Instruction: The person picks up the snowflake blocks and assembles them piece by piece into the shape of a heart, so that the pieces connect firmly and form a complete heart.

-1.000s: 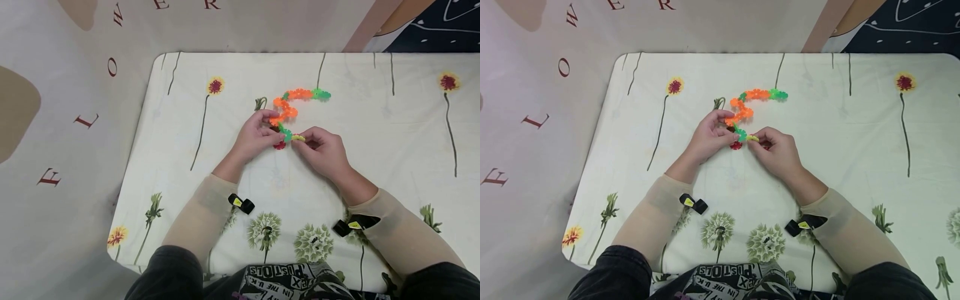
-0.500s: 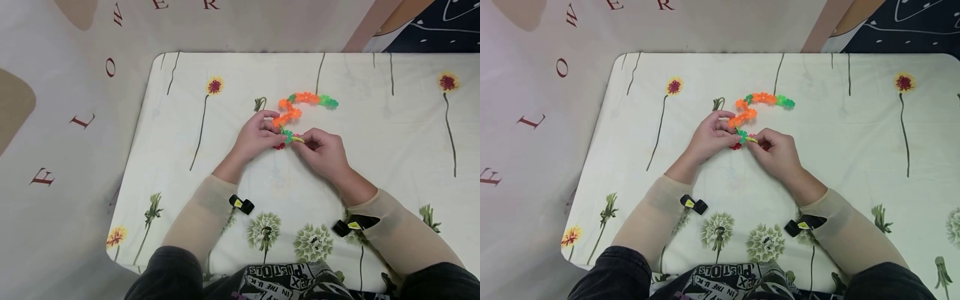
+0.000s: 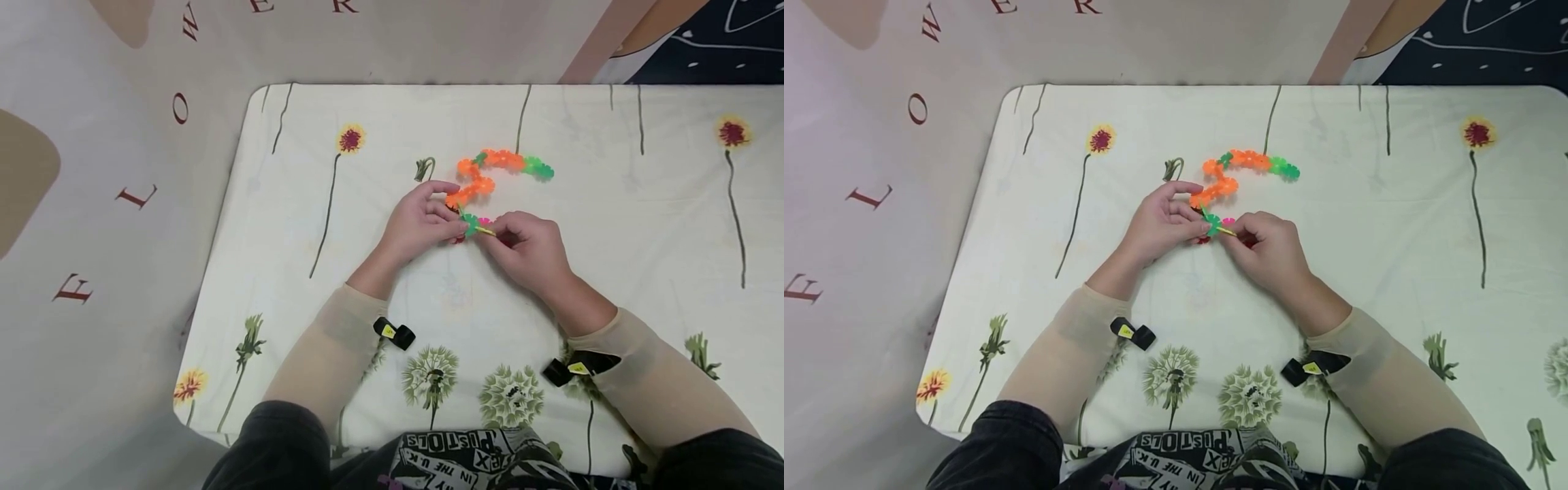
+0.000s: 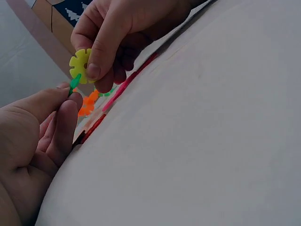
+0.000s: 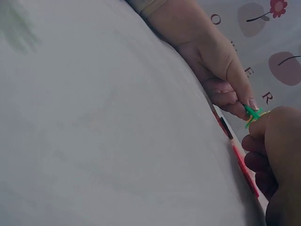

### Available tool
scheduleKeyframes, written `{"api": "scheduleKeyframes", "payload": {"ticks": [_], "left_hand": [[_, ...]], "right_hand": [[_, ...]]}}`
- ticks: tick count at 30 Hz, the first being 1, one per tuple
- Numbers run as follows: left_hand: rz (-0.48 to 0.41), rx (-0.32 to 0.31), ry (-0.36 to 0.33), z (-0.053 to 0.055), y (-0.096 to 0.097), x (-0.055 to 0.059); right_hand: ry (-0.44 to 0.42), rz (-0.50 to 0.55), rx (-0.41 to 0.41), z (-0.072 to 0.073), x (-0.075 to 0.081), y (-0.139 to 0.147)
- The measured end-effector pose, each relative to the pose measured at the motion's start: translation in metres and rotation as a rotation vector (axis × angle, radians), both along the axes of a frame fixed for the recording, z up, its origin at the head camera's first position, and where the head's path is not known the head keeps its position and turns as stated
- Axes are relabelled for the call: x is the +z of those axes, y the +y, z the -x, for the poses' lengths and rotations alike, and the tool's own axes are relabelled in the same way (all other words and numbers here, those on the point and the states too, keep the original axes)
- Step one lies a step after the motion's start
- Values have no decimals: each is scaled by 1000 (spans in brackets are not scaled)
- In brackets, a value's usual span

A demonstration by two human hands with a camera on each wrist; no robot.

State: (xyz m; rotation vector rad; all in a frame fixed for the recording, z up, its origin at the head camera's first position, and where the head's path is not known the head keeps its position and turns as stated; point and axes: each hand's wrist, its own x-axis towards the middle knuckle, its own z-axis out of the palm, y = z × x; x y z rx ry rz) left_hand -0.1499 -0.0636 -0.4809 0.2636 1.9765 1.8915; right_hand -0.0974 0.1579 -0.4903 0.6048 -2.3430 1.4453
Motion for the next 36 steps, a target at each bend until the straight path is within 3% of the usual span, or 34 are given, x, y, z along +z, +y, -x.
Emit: {"api": "scheduleKeyframes", "payload": {"ticks": [3, 7, 15, 21, 25, 29, 36], "left_hand": [[-17, -8, -9, 0, 2, 1], [-18, -16, 0, -1, 2, 0], [-23, -47, 11, -1, 5, -3], [-56, 48, -12, -1, 8, -1], [-64, 99, -28, 0, 9, 0], [-74, 128, -32, 0, 9, -1], [-101, 149, -14, -1, 8, -3]], "right_hand": [[83, -57, -8, 0, 0, 0], [114, -82, -15, 0, -1, 0], [41, -86, -38, 3, -4, 0], [-28, -111, -92, 7, -3, 4], [-144, -208, -150, 8, 0, 5], [-245, -308, -151, 6, 1, 5], [-203, -322, -127, 6, 0, 4]]}}
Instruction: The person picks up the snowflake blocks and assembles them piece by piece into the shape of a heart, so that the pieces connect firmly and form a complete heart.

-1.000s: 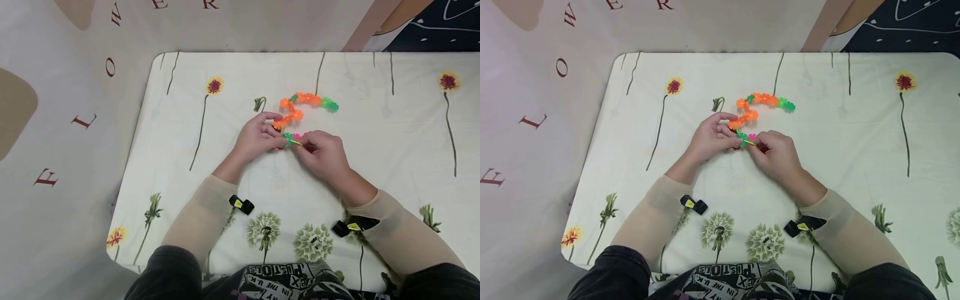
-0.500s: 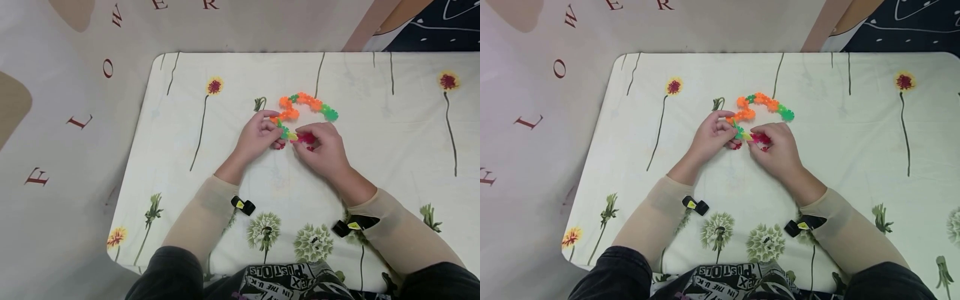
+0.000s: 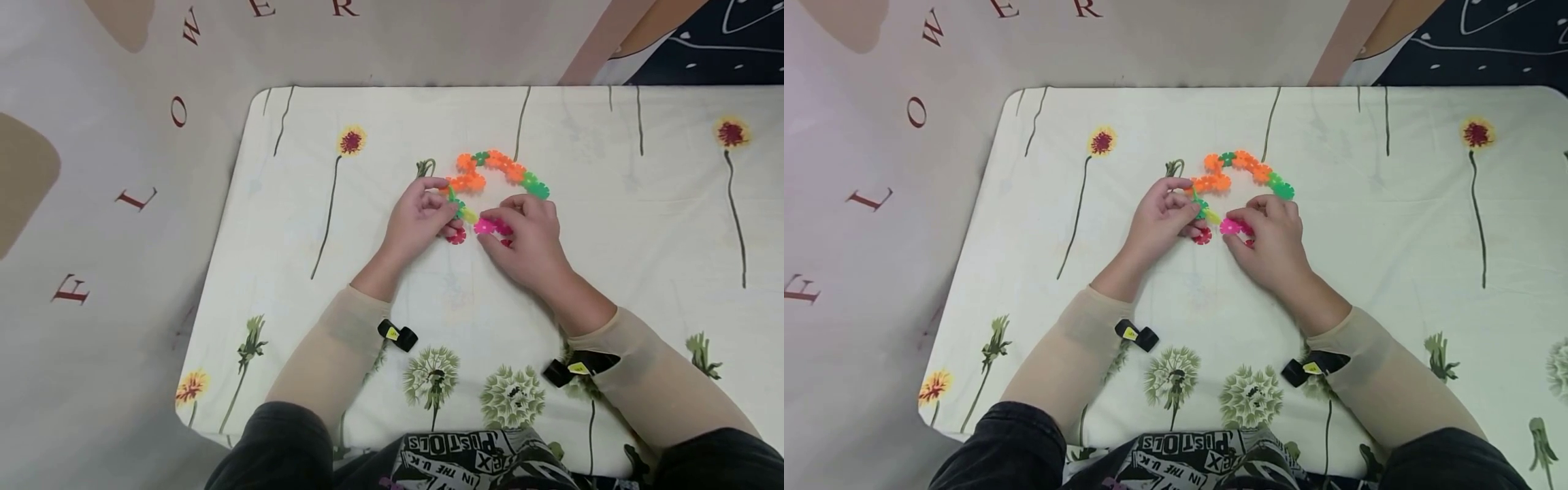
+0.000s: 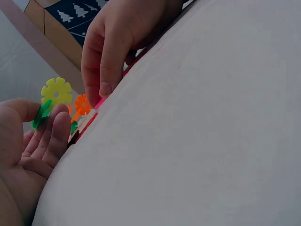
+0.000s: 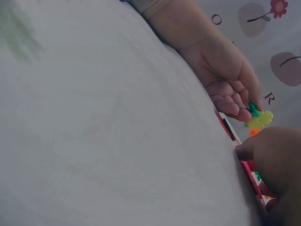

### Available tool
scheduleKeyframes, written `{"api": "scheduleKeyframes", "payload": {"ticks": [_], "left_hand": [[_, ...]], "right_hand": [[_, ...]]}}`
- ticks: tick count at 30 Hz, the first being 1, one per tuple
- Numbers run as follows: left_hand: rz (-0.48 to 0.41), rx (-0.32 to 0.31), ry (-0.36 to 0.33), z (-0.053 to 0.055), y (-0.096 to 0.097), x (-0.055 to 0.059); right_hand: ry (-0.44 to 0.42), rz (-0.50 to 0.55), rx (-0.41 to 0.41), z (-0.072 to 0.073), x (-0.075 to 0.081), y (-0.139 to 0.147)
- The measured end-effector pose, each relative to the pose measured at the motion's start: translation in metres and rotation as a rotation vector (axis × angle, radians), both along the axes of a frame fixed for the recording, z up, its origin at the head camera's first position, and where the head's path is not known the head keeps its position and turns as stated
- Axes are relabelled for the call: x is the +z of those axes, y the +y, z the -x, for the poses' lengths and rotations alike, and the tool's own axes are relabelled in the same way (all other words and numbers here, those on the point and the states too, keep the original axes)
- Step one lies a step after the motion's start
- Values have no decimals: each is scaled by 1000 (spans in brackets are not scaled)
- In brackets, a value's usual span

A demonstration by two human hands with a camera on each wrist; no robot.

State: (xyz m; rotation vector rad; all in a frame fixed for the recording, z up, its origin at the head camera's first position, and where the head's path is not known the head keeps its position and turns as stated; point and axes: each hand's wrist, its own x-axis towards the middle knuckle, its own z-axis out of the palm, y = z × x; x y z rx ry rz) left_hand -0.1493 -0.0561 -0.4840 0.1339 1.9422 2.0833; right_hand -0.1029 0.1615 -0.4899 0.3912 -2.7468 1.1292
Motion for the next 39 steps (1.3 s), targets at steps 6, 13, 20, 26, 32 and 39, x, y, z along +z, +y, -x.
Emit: {"api": "scheduleKeyframes", "payload": {"ticks": [6, 13, 20, 26, 32, 39], "left_hand": [[-20, 4, 5, 0, 0, -2], [-20, 5, 1, 1, 0, -1], [-7, 2, -1, 1, -1, 0], [-3, 2, -2, 1, -2, 0], [-1, 1, 3, 1, -1, 0], [1, 10, -18, 1, -1, 0]], "right_hand": [[21, 54, -4, 1, -1, -1], [27, 349, -37, -3, 0, -4], [63, 469, -19, -4, -4, -7], [15, 527, -22, -5, -2, -5], [-5, 600, 7, -6, -1, -4], [-118, 574, -6, -6, 4, -6]]}}
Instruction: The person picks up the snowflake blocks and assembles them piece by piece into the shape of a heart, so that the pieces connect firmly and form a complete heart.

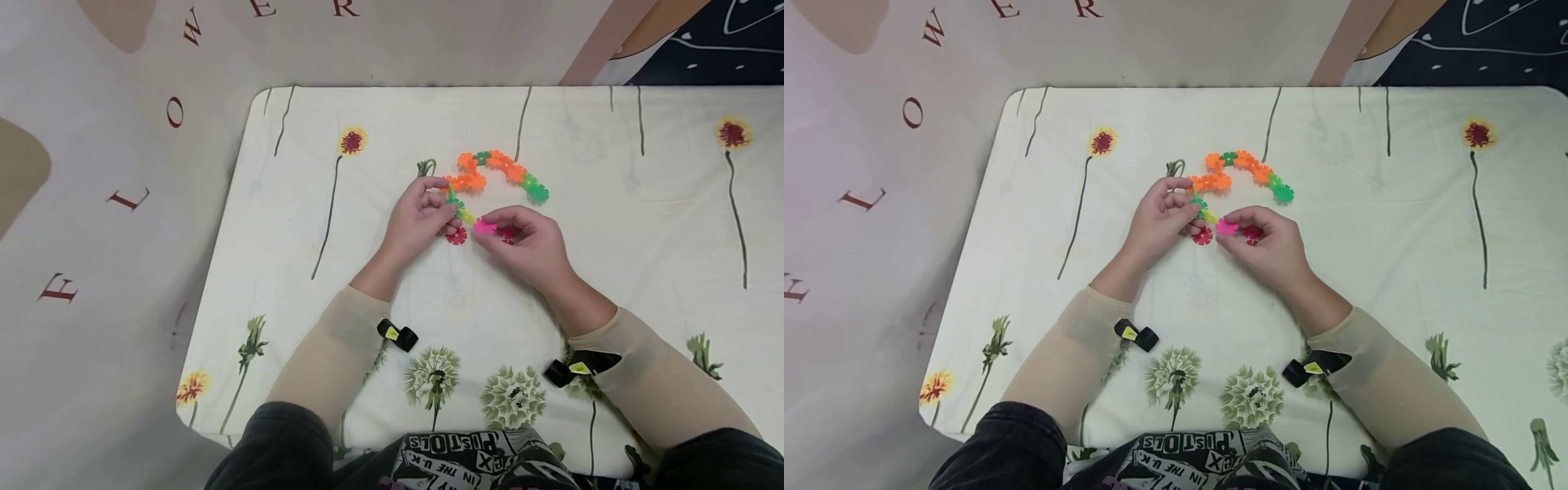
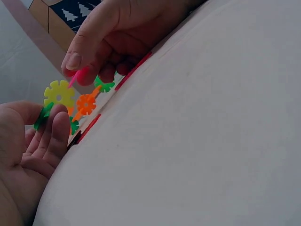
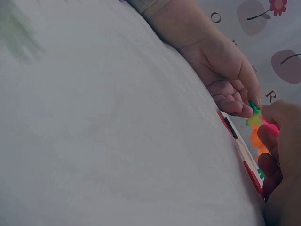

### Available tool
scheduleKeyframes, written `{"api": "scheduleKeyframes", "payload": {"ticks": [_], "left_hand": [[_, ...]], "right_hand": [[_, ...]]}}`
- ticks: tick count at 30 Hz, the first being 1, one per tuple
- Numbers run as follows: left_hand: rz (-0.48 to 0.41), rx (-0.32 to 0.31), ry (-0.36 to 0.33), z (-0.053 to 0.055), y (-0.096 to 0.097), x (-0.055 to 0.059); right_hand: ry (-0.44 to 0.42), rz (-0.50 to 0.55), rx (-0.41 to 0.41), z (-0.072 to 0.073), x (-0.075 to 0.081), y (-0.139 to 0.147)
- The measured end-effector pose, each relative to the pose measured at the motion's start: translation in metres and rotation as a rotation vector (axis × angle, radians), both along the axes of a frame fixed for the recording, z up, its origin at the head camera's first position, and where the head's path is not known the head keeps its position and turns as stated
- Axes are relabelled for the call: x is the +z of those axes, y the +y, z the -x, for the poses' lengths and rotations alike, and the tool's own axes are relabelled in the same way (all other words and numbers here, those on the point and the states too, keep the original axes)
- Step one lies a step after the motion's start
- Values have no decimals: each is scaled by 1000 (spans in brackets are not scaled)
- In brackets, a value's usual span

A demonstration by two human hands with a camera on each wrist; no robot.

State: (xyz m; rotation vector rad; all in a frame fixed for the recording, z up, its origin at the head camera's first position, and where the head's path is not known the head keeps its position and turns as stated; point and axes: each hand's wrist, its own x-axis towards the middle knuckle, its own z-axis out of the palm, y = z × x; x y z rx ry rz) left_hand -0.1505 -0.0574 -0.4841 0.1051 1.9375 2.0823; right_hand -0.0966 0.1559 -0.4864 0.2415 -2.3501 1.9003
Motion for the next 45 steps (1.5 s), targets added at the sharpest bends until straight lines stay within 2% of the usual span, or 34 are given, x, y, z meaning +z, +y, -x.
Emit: {"api": "scheduleKeyframes", "payload": {"ticks": [5, 11, 17, 31, 42, 45], "left_hand": [[-7, 6, -17, 1, 0, 1], [-14, -2, -27, 0, -1, 2], [-23, -14, -33, 0, -2, 3], [-22, -103, -8, 1, -5, 3], [-40, -90, -8, 0, -3, 3], [-42, -66, 1, 1, -2, 2]], "right_hand": [[-25, -37, 6, -1, 3, -1], [-7, -56, 1, 1, 1, 0], [22, -127, -17, 1, 1, 1], [45, -144, -10, 0, -1, 1], [84, -196, 21, 2, -1, 1], [87, -224, 42, 2, -1, 3]]}}
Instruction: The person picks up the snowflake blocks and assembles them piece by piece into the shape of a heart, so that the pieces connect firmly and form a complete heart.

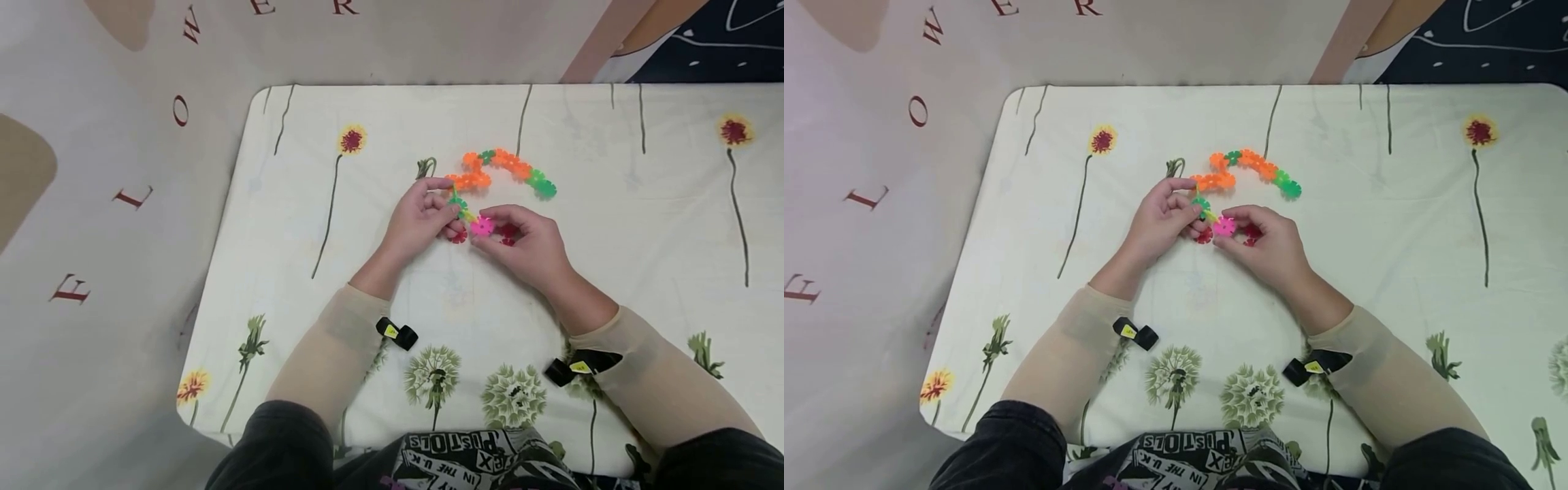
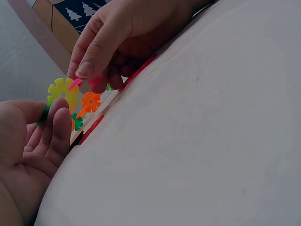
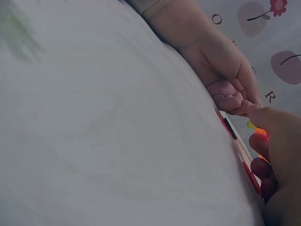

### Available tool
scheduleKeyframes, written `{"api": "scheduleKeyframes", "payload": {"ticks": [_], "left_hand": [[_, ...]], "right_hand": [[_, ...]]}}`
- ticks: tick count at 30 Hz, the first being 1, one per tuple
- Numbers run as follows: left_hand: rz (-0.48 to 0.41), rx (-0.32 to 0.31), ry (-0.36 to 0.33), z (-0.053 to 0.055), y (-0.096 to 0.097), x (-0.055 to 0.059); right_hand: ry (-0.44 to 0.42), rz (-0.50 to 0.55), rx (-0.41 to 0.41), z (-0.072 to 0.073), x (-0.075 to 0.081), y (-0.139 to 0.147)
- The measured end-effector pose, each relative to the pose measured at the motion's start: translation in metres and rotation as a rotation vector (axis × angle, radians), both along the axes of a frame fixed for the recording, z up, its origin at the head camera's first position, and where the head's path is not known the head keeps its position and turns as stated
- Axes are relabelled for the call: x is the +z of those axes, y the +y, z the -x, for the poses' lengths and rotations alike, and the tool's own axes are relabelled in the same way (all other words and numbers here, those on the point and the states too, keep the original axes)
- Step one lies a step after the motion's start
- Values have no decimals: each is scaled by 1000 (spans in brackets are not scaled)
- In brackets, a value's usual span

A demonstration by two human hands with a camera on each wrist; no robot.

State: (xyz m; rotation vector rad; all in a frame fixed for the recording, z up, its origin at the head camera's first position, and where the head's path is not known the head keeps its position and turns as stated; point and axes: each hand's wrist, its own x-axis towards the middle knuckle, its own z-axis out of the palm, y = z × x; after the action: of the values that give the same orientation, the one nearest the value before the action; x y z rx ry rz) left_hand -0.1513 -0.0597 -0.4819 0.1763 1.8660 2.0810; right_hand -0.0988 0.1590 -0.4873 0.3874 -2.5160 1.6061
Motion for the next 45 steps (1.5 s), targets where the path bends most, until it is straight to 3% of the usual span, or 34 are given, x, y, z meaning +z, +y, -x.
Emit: {"api": "scheduleKeyframes", "payload": {"ticks": [5, 10, 13, 16, 24, 33, 45], "left_hand": [[-4, 67, -1, 1, 2, 1], [-20, 79, -3, 1, 5, 2], [-21, 85, -3, 1, 6, 2], [-17, 86, -7, 0, 6, 3], [-8, 88, -13, 0, 6, 2], [-45, 87, -6, 1, 7, 0], [-18, 95, -27, -1, 5, 1]], "right_hand": [[18, -118, 37, 2, 1, 5], [41, -264, 183, 6, 3, 13], [0, -334, 274, 7, 9, 17], [-40, -367, 314, 8, 13, 20], [-20, -361, 316, 12, 15, 31], [-124, -456, 414, 19, 31, 50], [-155, -471, 412, 22, 34, 55]]}}
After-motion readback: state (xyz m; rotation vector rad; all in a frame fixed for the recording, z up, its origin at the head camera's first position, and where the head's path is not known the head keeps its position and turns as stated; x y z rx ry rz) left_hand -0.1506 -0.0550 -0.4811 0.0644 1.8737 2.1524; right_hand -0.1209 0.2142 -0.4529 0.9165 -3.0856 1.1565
